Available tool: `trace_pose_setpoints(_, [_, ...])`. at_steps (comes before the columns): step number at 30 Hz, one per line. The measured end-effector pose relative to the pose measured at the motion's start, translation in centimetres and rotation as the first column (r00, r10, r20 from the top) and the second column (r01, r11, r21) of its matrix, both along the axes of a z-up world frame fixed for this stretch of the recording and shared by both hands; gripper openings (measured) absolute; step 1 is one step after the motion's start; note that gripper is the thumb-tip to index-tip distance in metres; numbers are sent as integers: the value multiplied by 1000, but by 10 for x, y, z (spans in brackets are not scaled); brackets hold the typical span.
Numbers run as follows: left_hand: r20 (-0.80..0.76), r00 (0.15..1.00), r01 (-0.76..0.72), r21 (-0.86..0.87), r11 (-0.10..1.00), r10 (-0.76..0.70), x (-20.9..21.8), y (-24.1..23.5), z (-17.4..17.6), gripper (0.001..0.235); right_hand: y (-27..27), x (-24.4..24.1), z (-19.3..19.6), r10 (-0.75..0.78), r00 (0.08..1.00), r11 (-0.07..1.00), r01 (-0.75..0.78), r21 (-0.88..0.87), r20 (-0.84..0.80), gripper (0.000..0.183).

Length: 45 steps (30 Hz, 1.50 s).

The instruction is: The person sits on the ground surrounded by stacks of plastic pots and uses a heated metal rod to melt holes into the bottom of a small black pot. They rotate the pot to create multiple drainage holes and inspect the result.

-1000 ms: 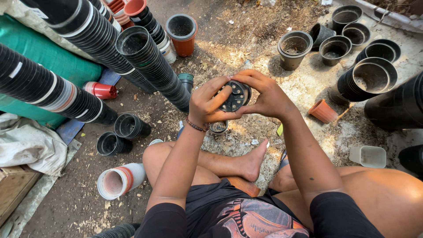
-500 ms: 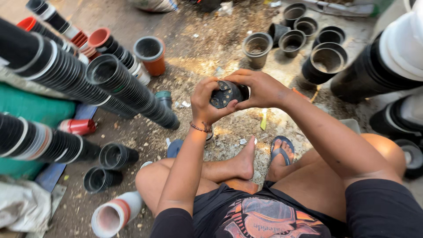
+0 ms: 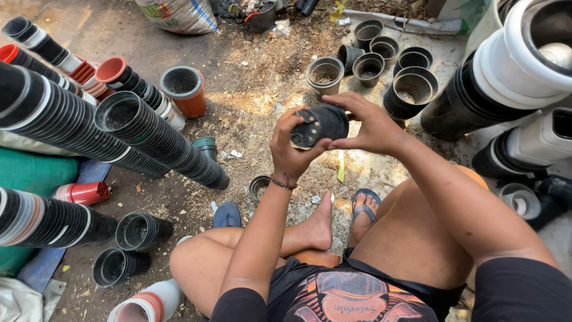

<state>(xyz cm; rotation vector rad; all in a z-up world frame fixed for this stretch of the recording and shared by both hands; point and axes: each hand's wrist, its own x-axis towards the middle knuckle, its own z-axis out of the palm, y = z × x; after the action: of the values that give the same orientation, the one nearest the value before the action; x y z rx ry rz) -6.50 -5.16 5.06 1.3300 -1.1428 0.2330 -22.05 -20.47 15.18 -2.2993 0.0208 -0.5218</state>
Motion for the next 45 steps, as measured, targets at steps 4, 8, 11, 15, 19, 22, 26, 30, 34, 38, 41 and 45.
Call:
trace_pose_setpoints(4, [-547,818,109,-159,981,-179,9,-2,-6,60,10,2,-4,-18,995,913,-22,406,96,59])
trace_pose_setpoints(8, [-811,236,172,-507,845,-535,16,-7,-2,60,25,5,2,-158,947,980,184,-70,280,19])
trace_pose_setpoints(11, [-827,16,169,-552,816,-563,16,-9,0,59,38,12,12,-85,938,884,227,-408,337,17])
trace_pose_setpoints(15, [-827,53,179,-544,820,-560,7,-17,-8,62,51,25,11,-192,944,788,312,-530,269,13])
trace_pose_setpoints(19, [-850,50,164,-511,844,-524,2,-21,-20,62,54,43,-6,-364,928,686,321,-653,73,3])
trace_pose_setpoints(22, [-854,108,161,-490,857,-509,1,-22,-26,63,54,55,-24,-398,917,687,309,-658,16,4])
trace_pose_setpoints(26, [-871,102,145,-465,873,-480,2,-22,-25,61,54,67,-38,-338,941,713,265,-649,13,7])
trace_pose_setpoints(30, [-888,102,149,-432,889,-449,6,-15,-19,62,57,74,-42,-301,952,741,267,-616,51,7])
trace_pose_setpoints(34, [-904,69,143,-410,901,-422,7,-10,-16,64,61,78,-45,-304,952,725,245,-643,20,7])
trace_pose_setpoints(38, [-915,81,162,-379,911,-395,5,-8,-11,65,60,82,-46,-295,954,752,270,-601,59,7])
trace_pose_setpoints(41, [-920,109,179,-355,918,-377,5,-7,-8,65,57,84,-47,-284,954,753,284,-594,96,7])
trace_pose_setpoints(45, [-929,140,200,-312,929,-342,7,-5,-3,66,55,85,-51,-263,955,767,294,-571,138,8])
